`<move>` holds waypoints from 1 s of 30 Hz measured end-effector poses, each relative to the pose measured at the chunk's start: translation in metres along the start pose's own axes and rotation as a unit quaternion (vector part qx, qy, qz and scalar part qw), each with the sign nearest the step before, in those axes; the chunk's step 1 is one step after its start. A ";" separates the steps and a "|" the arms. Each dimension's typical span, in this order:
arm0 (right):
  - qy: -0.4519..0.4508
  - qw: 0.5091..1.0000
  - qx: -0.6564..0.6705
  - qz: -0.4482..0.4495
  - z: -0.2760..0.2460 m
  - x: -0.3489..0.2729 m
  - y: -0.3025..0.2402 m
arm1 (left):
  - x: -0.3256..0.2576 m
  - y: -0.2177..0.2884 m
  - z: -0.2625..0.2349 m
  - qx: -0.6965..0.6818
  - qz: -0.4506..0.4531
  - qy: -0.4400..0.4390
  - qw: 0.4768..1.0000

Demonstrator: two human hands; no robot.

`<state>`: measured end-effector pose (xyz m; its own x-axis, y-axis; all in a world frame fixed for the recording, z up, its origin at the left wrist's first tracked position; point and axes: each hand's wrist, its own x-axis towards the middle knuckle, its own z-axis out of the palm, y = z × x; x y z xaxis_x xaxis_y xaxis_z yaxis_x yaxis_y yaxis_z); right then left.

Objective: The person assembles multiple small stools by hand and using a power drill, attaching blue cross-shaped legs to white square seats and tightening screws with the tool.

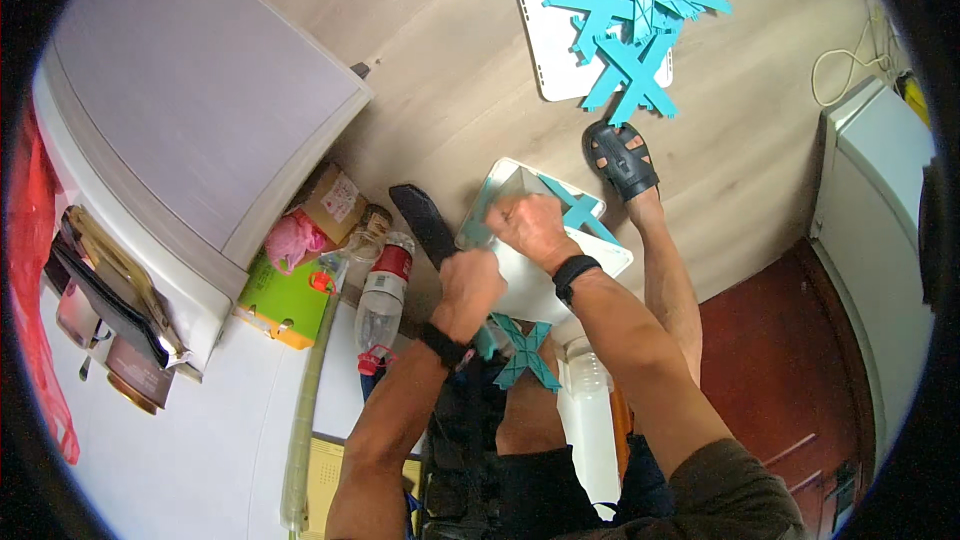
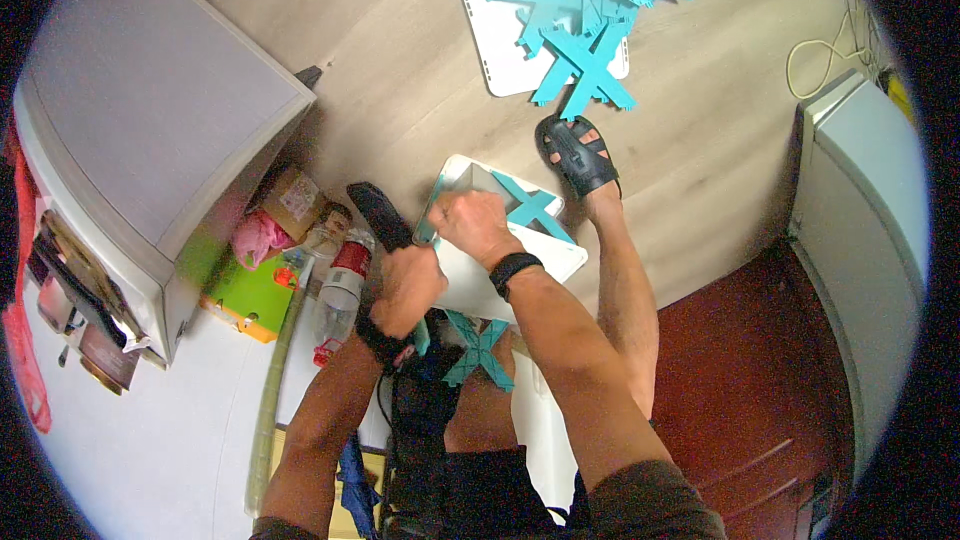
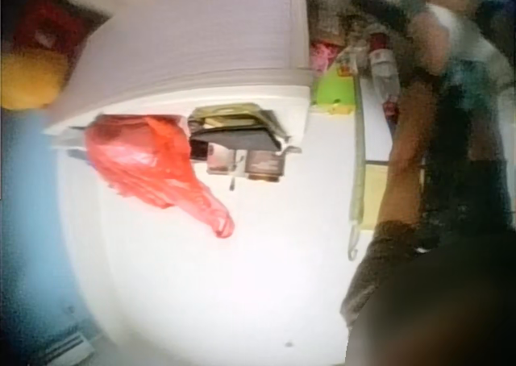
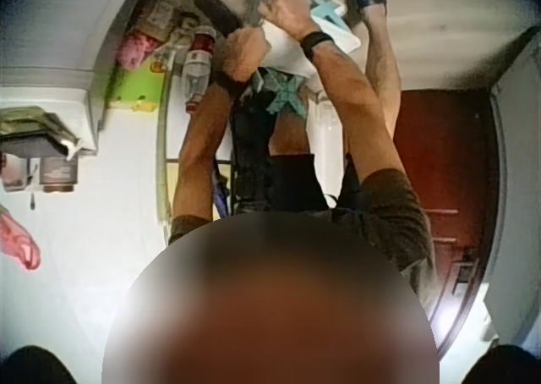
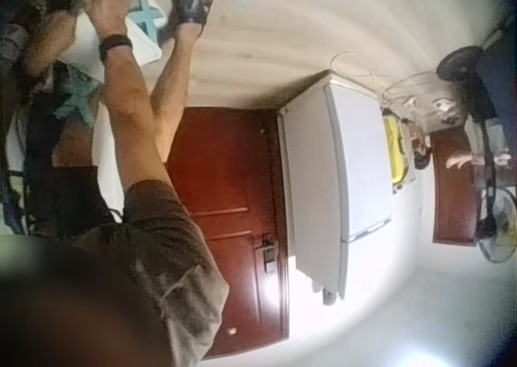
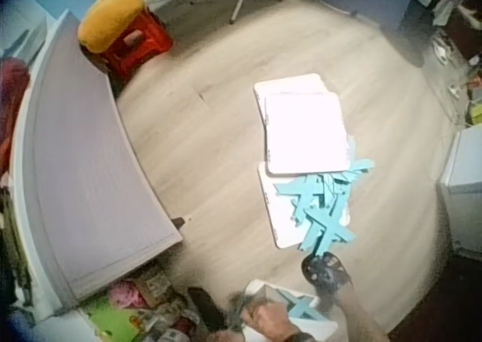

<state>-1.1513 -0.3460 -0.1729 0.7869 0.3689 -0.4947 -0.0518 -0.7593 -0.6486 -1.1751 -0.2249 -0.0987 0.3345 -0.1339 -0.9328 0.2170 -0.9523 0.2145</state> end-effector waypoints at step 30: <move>-0.505 0.812 -0.202 -0.211 0.030 0.017 -0.124 | -0.037 -0.067 0.181 -0.971 -0.035 0.012 0.234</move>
<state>-1.1501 -0.2294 -0.1184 -0.2345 0.7389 -0.6317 0.4580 -0.4892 -0.7422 -1.3682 -0.2058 -0.1313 0.2679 -0.1137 -0.9567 0.2234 0.9733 -0.0531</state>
